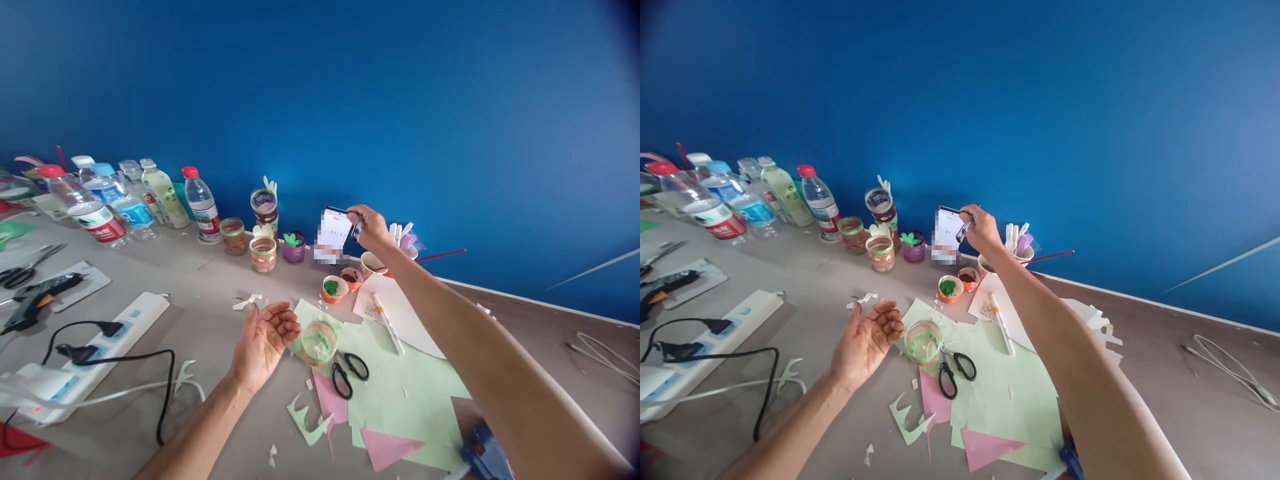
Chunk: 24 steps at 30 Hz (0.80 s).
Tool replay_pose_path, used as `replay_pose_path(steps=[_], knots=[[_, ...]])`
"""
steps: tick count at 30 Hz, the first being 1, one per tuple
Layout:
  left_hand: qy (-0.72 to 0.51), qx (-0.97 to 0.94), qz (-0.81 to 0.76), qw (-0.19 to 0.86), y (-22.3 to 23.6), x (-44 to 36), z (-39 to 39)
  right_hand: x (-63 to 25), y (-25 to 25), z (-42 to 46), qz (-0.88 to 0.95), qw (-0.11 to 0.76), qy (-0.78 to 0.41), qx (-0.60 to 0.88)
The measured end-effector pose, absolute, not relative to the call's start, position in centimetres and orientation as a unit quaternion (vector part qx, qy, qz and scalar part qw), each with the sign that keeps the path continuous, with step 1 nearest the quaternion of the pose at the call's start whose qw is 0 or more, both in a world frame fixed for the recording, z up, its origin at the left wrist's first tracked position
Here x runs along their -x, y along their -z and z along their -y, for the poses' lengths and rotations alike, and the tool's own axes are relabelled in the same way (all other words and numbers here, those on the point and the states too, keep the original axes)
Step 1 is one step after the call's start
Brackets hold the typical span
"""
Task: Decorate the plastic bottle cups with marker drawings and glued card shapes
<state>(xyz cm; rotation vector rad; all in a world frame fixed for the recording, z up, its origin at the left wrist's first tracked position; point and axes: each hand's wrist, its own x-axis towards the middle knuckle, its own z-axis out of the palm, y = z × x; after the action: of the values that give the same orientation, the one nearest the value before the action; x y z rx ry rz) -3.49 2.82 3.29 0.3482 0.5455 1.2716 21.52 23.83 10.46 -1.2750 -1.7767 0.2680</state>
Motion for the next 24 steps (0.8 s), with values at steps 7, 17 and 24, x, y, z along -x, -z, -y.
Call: replay_pose_path(steps=[7, 17, 24], knots=[[-0.575, -0.161, -0.240, 0.766, -2.9, 3.6, -2.8, -21.6, -7.8, -24.2, 0.733, 0.417, -0.077, 0.532], [-0.564, -0.154, -0.227, 0.779, -3.0, 3.8, -2.8, -21.4, -5.1, -23.6, 0.688, 0.433, 0.017, 0.582], [-0.560, -0.149, -0.224, 0.783, -2.9, 3.7, -2.7, -21.5, -4.3, -23.7, 0.678, 0.417, 0.047, 0.603]])
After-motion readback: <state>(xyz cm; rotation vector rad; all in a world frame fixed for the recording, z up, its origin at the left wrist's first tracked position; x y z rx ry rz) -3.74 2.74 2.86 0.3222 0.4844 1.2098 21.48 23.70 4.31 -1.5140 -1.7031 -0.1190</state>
